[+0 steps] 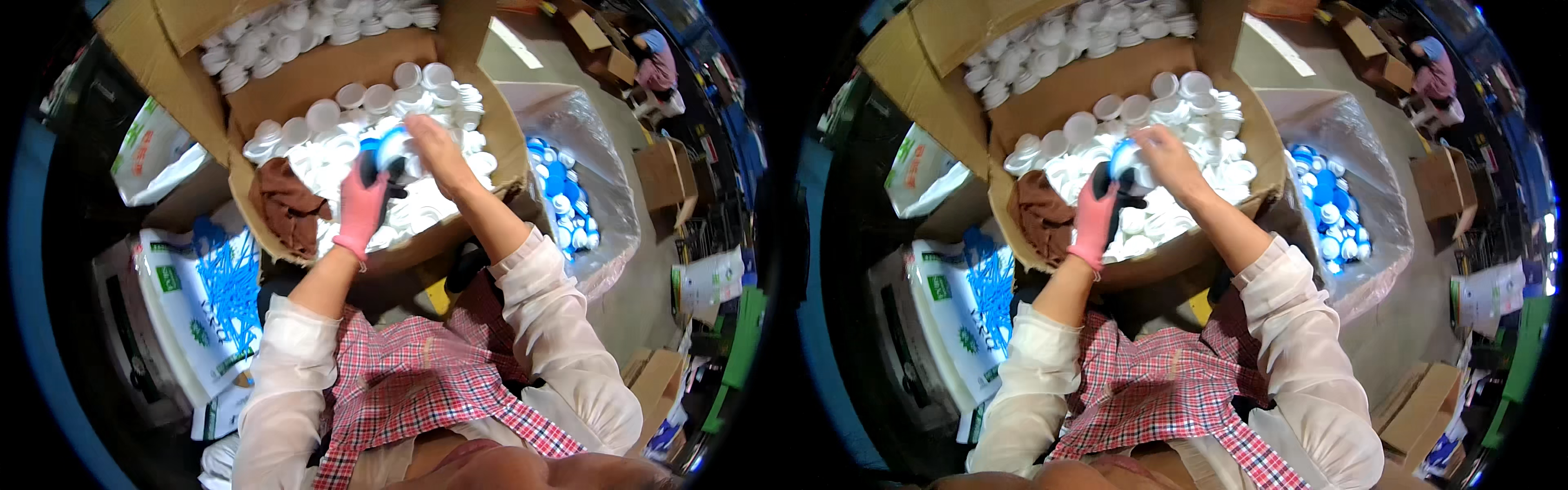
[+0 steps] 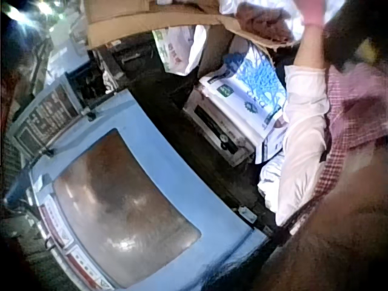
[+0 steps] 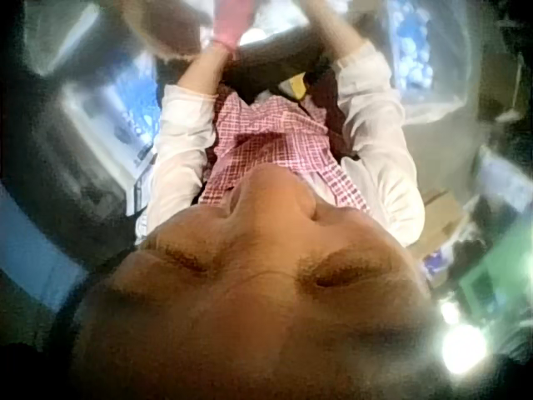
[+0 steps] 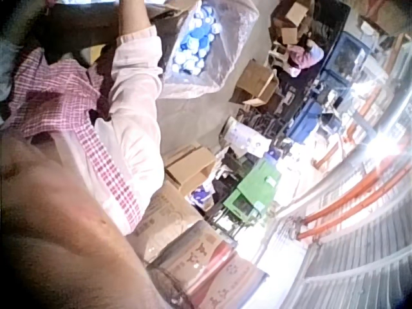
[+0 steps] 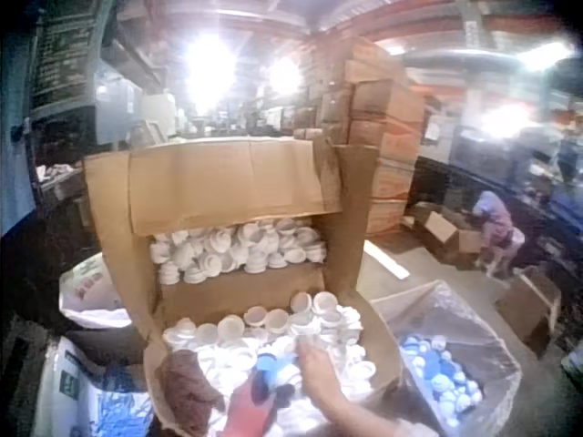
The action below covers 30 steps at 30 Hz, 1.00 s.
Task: The person repeatedly picks up white plastic containers and blue lids from a cardboard box, screws the lids onto the containers, and places the assembled units into a nearby plastic bag. The task is performed continuously in a repetitive manner.
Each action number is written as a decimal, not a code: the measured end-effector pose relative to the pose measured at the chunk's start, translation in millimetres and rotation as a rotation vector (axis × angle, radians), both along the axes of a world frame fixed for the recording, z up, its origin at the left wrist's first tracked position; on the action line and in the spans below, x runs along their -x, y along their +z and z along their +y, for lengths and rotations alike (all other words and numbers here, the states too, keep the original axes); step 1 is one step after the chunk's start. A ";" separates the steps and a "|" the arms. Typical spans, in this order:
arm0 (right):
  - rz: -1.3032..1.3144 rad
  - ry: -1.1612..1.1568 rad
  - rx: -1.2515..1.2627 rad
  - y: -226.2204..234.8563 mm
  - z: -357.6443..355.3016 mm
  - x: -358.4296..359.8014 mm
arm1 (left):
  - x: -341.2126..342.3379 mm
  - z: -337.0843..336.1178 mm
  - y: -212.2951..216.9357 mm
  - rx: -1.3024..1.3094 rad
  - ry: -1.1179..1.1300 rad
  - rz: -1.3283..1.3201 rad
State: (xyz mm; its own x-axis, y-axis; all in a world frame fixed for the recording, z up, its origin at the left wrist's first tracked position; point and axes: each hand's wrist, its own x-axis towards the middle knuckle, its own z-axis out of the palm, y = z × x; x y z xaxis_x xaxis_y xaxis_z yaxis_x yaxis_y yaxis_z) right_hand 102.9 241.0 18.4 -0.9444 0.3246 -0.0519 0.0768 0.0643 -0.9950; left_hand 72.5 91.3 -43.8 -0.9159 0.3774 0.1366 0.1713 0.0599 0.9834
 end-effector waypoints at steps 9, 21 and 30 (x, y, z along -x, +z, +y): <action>0.020 -0.346 -0.283 1.2 222.2 -93.5 | 12.7 -7.8 15.9 -0.161 -0.226 -0.278; -1.093 -0.876 -0.761 -269.9 396.7 -283.0 | 12.7 12.6 7.2 0.146 -0.282 -0.277; -0.853 -0.866 -0.957 -271.0 421.1 -289.2 | 25.5 15.0 -0.9 0.108 -0.205 -0.276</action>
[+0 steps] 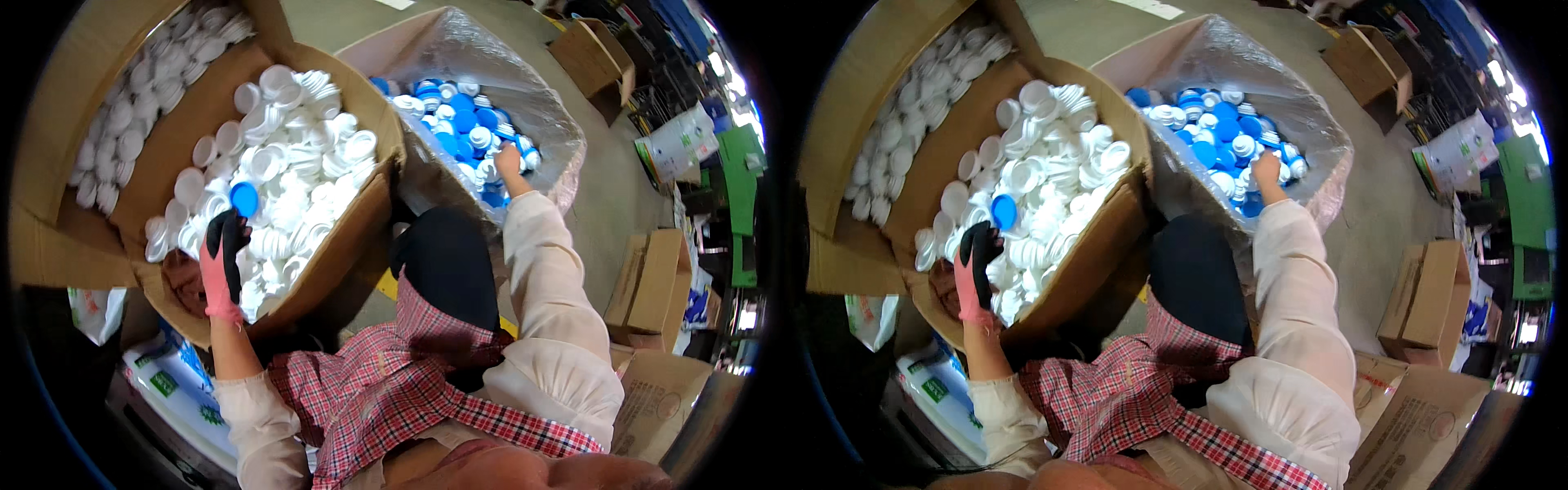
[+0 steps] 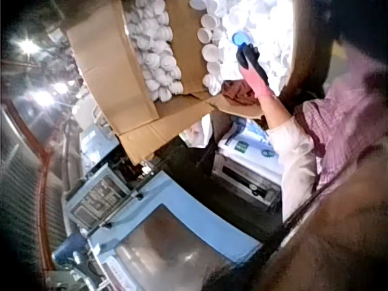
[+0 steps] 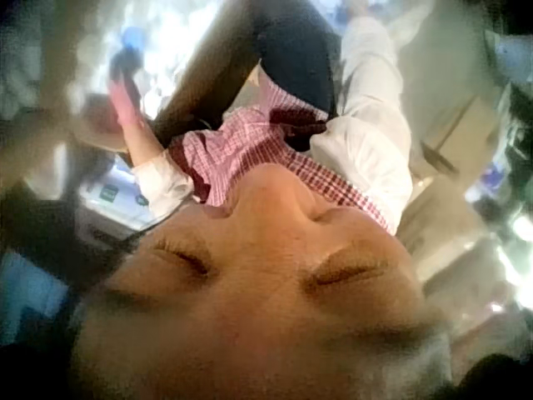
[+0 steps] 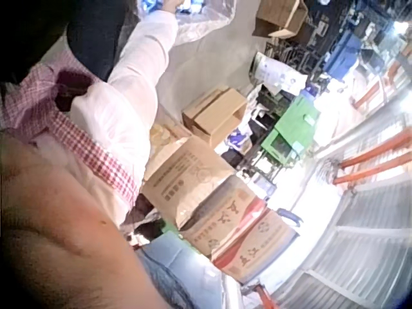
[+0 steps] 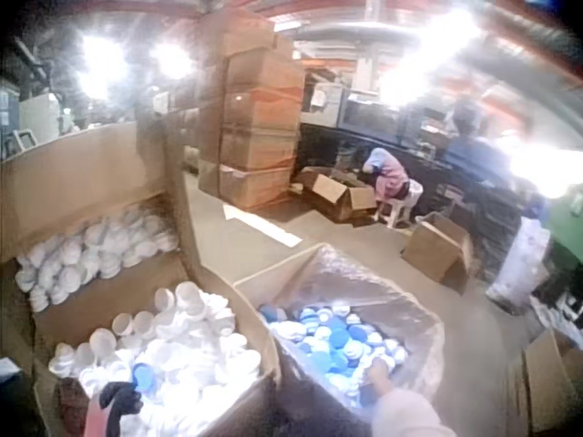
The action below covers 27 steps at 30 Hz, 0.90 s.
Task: The person repeatedly picks up white plastic containers and blue lids from a cardboard box, screws the lids onto the containers, and places the assembled units into a nearby plastic bag. The task is performed continuously in a repetitive manner.
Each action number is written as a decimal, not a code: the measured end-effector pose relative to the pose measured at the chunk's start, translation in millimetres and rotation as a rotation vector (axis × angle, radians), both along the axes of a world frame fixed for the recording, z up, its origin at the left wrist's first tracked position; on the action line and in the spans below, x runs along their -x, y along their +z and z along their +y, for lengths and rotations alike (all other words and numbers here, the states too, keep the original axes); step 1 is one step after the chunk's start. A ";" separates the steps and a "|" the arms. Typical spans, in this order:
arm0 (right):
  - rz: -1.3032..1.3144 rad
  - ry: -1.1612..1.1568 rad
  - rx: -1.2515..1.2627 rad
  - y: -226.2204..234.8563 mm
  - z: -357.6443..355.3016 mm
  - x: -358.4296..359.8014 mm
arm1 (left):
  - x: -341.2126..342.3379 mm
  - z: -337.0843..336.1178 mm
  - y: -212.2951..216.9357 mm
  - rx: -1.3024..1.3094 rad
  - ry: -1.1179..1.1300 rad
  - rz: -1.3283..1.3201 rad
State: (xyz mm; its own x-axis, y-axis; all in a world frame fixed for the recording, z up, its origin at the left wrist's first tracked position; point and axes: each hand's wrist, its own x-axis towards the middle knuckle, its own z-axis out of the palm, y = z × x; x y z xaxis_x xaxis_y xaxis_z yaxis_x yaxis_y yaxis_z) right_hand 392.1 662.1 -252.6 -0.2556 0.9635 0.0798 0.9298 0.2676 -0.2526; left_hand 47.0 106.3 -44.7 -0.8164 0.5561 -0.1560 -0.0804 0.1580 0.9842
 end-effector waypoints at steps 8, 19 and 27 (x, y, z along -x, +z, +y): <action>0.499 1.160 0.234 188.7 -222.2 248.9 | 13.7 -31.5 26.1 -0.219 0.162 0.087; 0.152 1.486 0.033 81.2 -384.8 386.7 | 32.5 -73.6 21.2 -0.451 0.336 -0.175; 0.091 1.115 0.244 84.2 -380.2 396.7 | 35.5 -65.9 13.8 -0.654 0.411 -0.314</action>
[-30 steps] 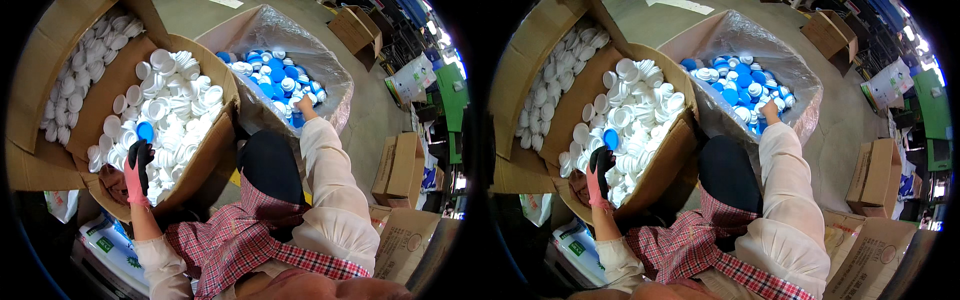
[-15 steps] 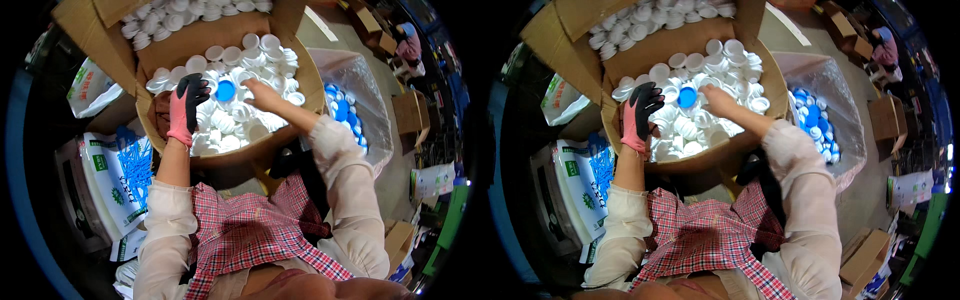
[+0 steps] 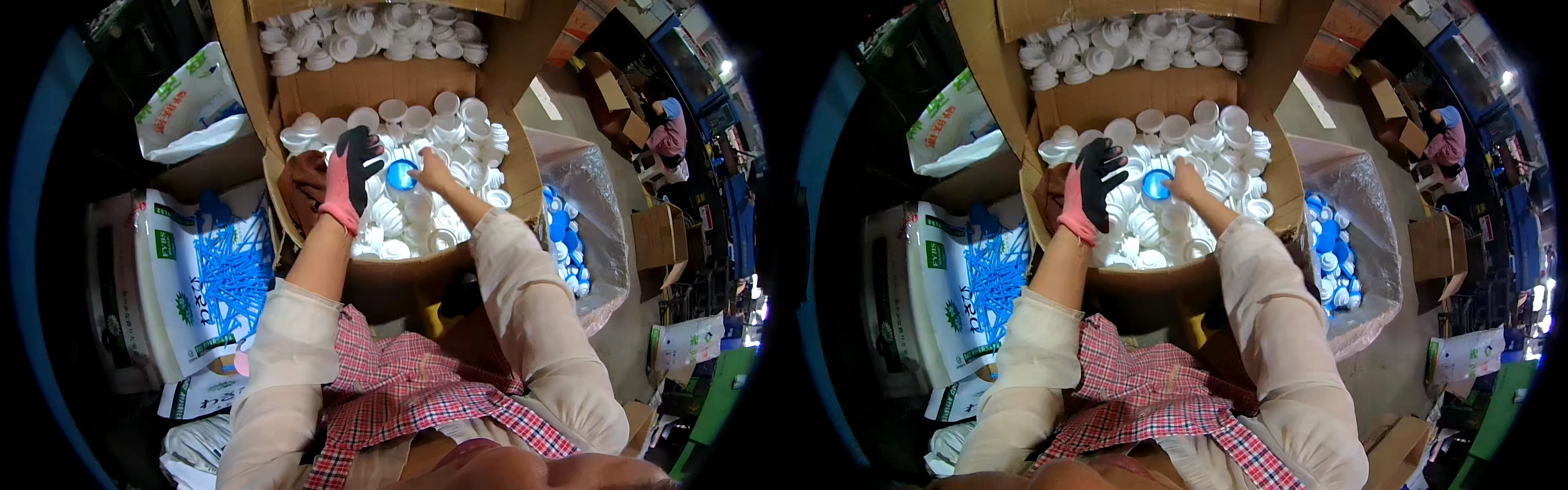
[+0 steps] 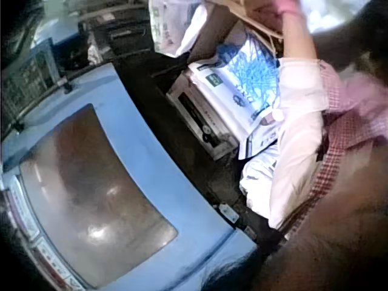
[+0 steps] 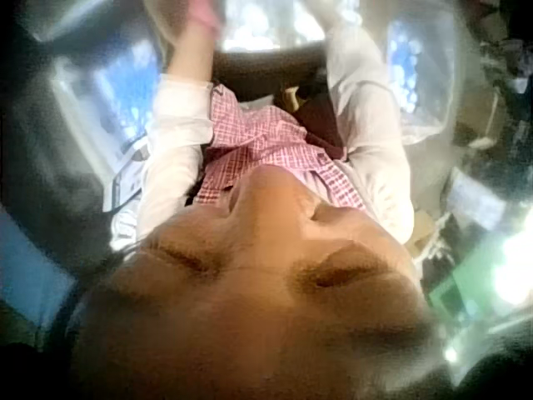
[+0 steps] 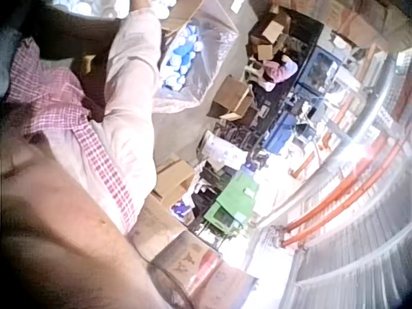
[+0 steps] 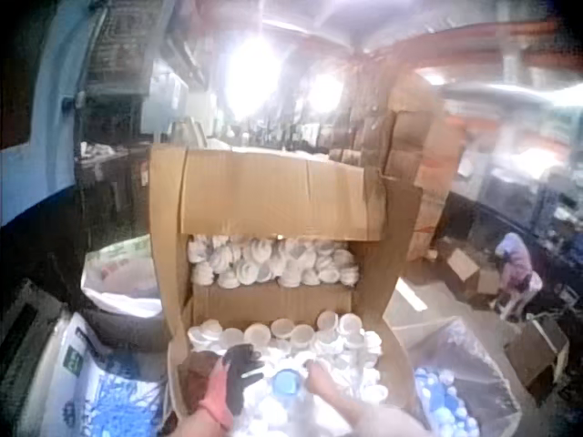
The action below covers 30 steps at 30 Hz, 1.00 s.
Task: The person repeatedly picks up white plastic containers and blue lids from a cardboard box, screws the lids onto the containers, and places the assembled units into a nearby plastic bag. The task is performed continuously in a repetitive manner.
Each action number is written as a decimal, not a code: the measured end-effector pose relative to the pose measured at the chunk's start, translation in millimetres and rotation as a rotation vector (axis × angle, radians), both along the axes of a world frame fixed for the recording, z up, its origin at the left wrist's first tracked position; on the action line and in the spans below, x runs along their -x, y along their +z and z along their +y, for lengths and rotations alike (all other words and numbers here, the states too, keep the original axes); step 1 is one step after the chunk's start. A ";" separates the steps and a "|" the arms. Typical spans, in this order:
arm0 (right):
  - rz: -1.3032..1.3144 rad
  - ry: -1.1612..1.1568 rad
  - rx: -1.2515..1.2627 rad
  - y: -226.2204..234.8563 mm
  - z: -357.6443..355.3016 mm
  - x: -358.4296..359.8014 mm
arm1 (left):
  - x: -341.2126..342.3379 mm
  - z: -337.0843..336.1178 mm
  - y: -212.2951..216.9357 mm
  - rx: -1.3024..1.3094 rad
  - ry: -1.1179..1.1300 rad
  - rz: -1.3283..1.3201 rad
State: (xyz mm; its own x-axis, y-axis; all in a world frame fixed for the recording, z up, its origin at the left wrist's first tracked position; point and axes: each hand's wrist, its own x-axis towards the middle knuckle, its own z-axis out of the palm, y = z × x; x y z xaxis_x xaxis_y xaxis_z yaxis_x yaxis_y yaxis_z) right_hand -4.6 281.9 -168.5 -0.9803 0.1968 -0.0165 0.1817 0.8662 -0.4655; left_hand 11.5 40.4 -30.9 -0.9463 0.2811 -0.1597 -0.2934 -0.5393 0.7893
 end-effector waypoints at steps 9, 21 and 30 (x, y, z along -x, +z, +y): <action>-0.019 -0.143 0.527 58.6 0.9 -7.6 | 7.6 -19.6 -8.0 0.059 -0.051 -0.128; -0.035 0.374 0.006 -17.8 -35.1 27.5 | 10.8 -37.3 19.1 -0.926 -0.468 -0.145; 0.155 0.387 0.440 67.7 -46.6 7.6 | 15.2 -43.3 22.6 -1.047 -0.542 -0.154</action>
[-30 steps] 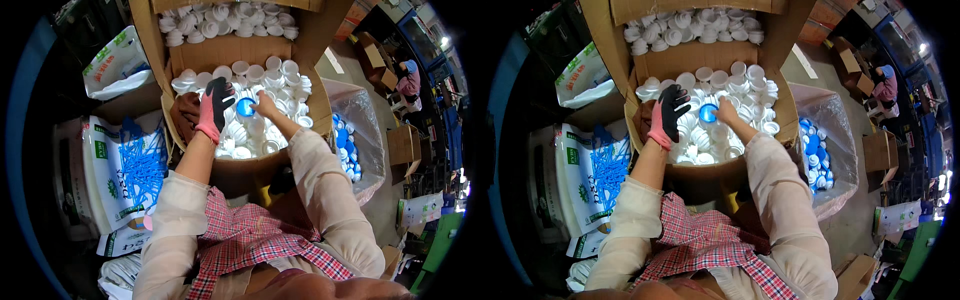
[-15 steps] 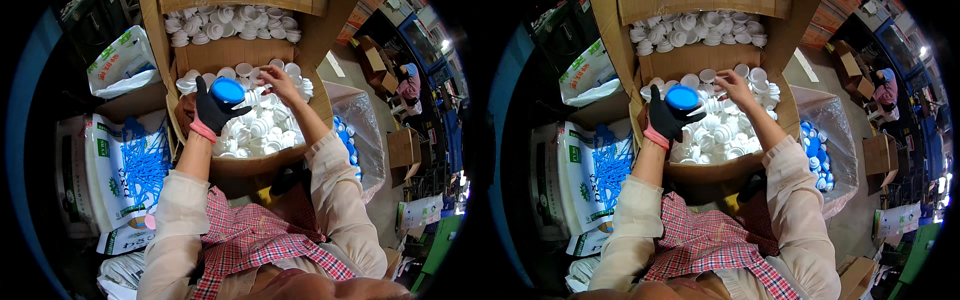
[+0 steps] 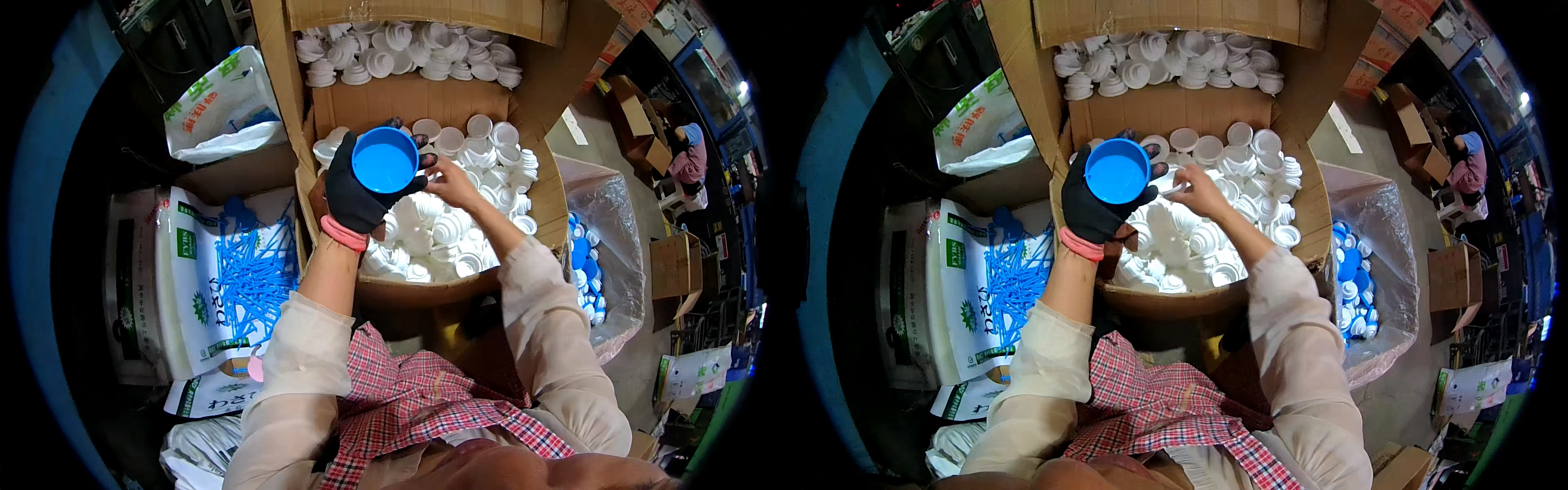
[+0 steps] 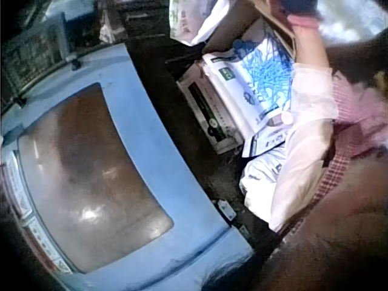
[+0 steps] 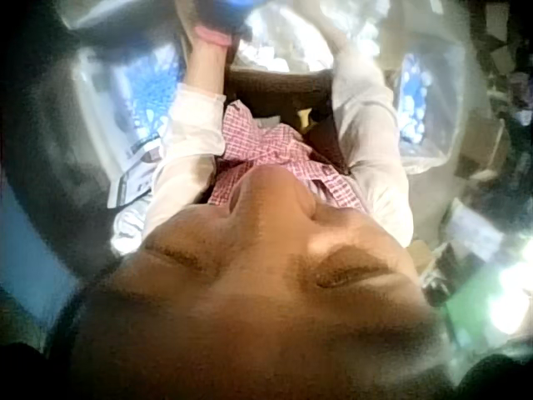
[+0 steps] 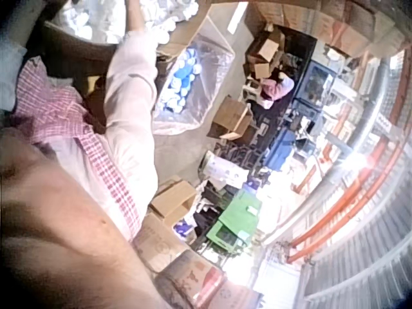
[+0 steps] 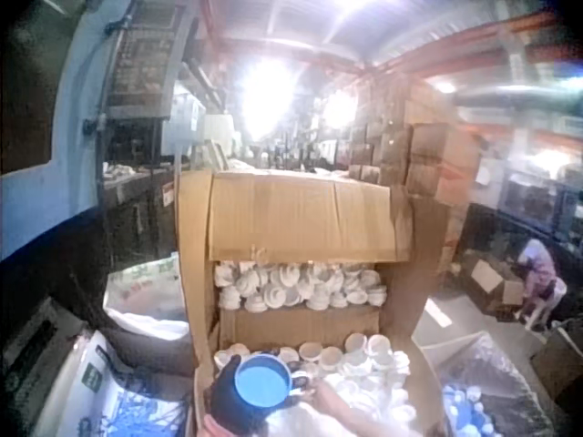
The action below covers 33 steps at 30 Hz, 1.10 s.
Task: The person repeatedly picks up white plastic containers and blue lids from a cardboard box, screws the lids onto the containers, and places the assembled units into a nearby plastic bag. The task is performed continuously in a repetitive manner.
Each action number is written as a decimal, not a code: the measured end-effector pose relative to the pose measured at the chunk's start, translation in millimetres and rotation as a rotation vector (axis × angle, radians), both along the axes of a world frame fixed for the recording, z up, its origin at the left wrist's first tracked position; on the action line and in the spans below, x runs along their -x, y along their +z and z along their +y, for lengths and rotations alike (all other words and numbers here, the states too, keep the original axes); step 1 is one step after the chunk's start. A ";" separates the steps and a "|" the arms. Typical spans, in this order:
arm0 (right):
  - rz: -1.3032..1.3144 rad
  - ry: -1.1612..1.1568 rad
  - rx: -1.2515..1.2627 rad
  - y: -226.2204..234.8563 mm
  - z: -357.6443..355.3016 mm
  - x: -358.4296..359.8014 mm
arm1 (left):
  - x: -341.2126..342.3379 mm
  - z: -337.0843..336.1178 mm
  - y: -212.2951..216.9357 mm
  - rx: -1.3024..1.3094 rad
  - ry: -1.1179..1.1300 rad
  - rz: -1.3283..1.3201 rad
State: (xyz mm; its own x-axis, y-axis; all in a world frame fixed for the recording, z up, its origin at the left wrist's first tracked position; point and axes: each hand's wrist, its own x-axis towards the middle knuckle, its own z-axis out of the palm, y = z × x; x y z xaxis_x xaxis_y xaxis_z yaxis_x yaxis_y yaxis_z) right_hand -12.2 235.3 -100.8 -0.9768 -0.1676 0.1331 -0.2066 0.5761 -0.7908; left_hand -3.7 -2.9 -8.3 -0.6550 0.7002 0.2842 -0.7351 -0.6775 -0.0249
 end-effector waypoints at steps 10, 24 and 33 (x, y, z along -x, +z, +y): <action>-0.263 0.080 0.928 110.8 28.1 -100.5 | -15.2 32.2 2.2 0.140 -0.061 0.090; 0.260 -0.164 0.307 132.7 39.8 -136.9 | -44.0 71.0 -1.9 0.266 0.054 0.209; 0.485 -0.058 -0.147 139.0 13.7 -140.9 | -60.6 93.6 -18.9 0.799 0.493 0.743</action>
